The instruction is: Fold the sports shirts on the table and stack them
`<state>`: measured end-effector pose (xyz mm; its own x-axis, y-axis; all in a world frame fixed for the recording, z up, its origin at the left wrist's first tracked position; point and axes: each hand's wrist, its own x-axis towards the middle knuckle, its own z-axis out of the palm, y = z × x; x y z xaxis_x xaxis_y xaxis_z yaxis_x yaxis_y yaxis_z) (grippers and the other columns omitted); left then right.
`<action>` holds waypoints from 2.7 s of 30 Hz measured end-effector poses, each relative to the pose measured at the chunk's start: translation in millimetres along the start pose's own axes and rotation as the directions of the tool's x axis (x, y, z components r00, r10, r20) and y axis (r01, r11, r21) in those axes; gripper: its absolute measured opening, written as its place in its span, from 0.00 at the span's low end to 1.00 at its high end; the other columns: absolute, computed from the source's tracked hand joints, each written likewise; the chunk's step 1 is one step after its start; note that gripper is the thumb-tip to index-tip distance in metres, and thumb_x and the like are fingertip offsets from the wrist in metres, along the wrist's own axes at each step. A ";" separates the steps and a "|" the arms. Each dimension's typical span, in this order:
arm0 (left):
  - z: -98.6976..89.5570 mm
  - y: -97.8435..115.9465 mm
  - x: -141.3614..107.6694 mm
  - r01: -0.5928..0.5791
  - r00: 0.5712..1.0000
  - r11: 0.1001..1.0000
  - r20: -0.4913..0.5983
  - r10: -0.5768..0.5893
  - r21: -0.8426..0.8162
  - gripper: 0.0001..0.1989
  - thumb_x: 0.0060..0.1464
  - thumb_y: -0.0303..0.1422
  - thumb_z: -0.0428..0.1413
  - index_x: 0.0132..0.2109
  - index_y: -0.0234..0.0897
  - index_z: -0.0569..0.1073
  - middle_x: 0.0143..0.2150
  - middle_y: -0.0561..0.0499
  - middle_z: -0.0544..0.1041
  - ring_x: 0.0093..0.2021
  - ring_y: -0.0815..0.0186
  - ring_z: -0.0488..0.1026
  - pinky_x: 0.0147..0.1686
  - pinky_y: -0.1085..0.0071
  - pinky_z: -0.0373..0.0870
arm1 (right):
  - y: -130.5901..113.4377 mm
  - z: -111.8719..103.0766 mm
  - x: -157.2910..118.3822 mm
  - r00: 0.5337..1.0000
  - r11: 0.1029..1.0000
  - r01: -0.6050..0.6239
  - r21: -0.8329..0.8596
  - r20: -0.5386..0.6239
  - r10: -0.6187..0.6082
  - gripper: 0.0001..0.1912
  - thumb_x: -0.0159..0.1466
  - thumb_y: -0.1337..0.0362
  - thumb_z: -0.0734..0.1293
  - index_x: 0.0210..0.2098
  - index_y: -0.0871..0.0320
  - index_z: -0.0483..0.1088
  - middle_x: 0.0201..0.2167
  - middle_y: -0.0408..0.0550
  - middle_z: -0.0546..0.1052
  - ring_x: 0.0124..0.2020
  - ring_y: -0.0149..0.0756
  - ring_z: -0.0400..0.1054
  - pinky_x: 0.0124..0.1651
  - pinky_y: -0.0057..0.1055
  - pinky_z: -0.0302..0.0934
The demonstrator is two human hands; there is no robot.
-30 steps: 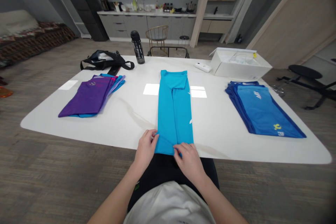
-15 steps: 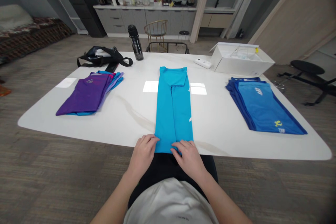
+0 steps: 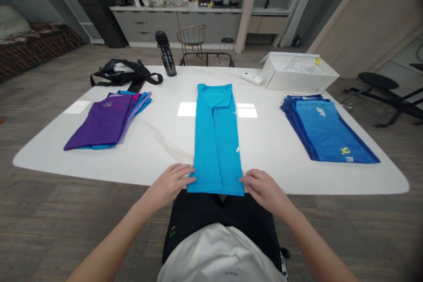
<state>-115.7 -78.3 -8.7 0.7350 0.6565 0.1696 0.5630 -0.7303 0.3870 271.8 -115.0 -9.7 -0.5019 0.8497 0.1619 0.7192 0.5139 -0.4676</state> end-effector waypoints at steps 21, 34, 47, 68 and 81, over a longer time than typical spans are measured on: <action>14.5 9.2 34.5 0.249 0.929 0.888 -0.164 -0.332 -0.387 0.13 0.67 0.40 0.51 0.50 0.43 0.77 0.49 0.48 0.81 0.51 0.61 0.77 0.59 0.60 0.68 | 4.1 11.1 6.5 0.990 0.992 -0.087 0.092 -0.103 0.097 0.09 0.73 0.63 0.60 0.45 0.55 0.72 0.40 0.48 0.76 0.41 0.38 0.72 0.45 0.35 0.65; 32.8 -19.1 97.1 0.259 0.764 0.697 -0.299 -0.571 -0.669 0.15 0.64 0.43 0.52 0.48 0.38 0.73 0.39 0.51 0.78 0.39 0.64 0.74 0.41 0.69 0.69 | 31.9 0.3 61.3 0.914 0.971 -0.202 0.129 -0.332 0.234 0.12 0.72 0.59 0.59 0.45 0.55 0.73 0.39 0.47 0.77 0.34 0.36 0.70 0.39 0.33 0.62; 4.1 -79.0 188.5 0.061 0.746 -0.024 0.061 -0.663 -0.998 0.17 0.50 0.40 0.64 0.46 0.38 0.75 0.47 0.49 0.81 0.47 0.58 0.77 0.49 0.63 0.72 | 91.8 -28.7 162.7 0.935 0.979 -0.165 0.122 -0.296 0.195 0.12 0.71 0.57 0.60 0.46 0.53 0.73 0.39 0.47 0.77 0.32 0.37 0.69 0.41 0.35 0.62; -51.5 -251.9 389.9 -0.100 0.687 0.030 -0.091 -0.721 -0.995 0.11 0.56 0.35 0.58 0.44 0.34 0.73 0.39 0.47 0.80 0.43 0.59 0.78 0.50 0.59 0.75 | 229.7 -60.0 409.7 0.717 0.888 -0.307 0.342 -0.530 0.453 0.13 0.66 0.57 0.61 0.39 0.58 0.74 0.35 0.49 0.78 0.36 0.40 0.70 0.42 0.34 0.62; 6.3 -281.8 365.6 0.306 0.577 0.566 -0.323 -0.750 -0.766 0.28 0.50 0.23 0.58 0.59 0.39 0.67 0.63 0.42 0.70 0.53 0.60 0.75 0.54 0.63 0.71 | 234.9 -12.1 398.6 0.734 0.788 -0.613 0.056 -0.331 0.593 0.19 0.66 0.53 0.64 0.54 0.53 0.69 0.43 0.52 0.79 0.44 0.48 0.73 0.46 0.39 0.65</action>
<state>-3.2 366.3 -61.4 -0.1199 0.9877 0.1008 0.2535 -0.0677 0.9650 246.5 345.9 -44.5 0.2174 0.9676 0.1287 0.8478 -0.1218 -0.5162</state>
